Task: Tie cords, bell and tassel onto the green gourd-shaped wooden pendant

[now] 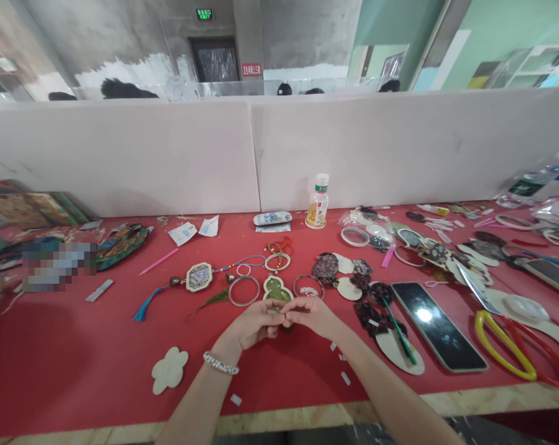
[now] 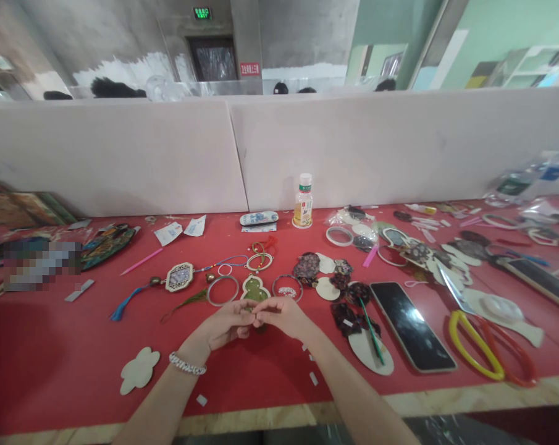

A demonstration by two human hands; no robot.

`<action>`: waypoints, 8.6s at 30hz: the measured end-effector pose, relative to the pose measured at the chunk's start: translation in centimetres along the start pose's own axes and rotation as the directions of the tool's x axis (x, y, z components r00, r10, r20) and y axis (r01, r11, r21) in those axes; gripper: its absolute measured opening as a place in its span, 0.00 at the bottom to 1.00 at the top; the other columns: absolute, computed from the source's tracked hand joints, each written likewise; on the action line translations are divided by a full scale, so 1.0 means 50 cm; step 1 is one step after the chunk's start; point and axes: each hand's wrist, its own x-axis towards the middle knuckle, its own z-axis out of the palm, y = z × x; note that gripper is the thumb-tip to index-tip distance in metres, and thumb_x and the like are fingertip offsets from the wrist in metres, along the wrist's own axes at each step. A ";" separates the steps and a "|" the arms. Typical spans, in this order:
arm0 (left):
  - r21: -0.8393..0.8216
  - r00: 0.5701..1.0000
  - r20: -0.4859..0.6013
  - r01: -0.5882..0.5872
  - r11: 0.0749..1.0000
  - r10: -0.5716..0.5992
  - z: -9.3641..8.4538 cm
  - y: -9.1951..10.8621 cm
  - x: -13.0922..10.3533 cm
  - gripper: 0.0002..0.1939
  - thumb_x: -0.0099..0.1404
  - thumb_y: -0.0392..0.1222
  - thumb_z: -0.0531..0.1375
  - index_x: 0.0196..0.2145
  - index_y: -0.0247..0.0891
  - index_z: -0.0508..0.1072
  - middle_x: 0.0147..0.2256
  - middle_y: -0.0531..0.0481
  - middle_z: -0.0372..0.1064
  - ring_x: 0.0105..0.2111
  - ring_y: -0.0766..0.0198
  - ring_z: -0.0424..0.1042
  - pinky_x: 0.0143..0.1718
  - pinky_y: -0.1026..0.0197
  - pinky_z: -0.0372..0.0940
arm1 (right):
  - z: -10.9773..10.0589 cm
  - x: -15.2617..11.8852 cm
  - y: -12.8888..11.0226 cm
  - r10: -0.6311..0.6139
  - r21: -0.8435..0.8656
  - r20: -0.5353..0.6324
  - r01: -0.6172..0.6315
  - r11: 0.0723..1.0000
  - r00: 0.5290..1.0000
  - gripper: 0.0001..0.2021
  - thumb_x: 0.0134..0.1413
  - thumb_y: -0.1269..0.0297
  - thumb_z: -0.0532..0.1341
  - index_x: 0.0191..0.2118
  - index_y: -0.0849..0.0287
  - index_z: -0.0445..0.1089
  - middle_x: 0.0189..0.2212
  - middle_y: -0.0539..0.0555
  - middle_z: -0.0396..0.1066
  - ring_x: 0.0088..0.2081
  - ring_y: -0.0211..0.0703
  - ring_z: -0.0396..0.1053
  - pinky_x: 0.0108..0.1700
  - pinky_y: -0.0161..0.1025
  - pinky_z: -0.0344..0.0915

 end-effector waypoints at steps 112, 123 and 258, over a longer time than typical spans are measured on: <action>-0.199 0.964 -0.198 -0.215 0.956 0.176 0.004 -0.007 0.010 0.14 0.53 0.37 0.55 0.35 0.27 0.75 0.25 0.44 0.65 0.27 0.65 0.60 0.29 0.62 0.55 | 0.013 -0.003 -0.014 -0.264 -0.524 -0.326 0.059 0.850 0.908 0.08 0.52 0.64 0.52 0.31 0.58 0.67 0.26 0.50 0.68 0.30 0.38 0.65 0.32 0.33 0.60; -0.243 0.956 -0.236 -0.231 0.942 0.173 -0.002 0.004 0.009 0.16 0.51 0.40 0.55 0.35 0.28 0.75 0.26 0.44 0.68 0.27 0.66 0.63 0.29 0.63 0.59 | 0.010 -0.002 -0.011 -0.279 -0.543 -0.348 0.051 0.838 0.895 0.07 0.50 0.64 0.53 0.28 0.59 0.66 0.26 0.51 0.68 0.30 0.39 0.65 0.31 0.33 0.59; 0.686 0.840 -0.142 -0.298 0.664 0.523 0.026 -0.011 0.017 0.06 0.54 0.39 0.59 0.26 0.35 0.75 0.26 0.50 0.74 0.27 0.64 0.71 0.31 0.66 0.65 | 0.009 0.019 0.021 -0.021 0.238 -0.327 0.104 0.966 0.945 0.19 0.38 0.68 0.64 0.39 0.58 0.59 0.24 0.45 0.66 0.21 0.33 0.65 0.25 0.34 0.64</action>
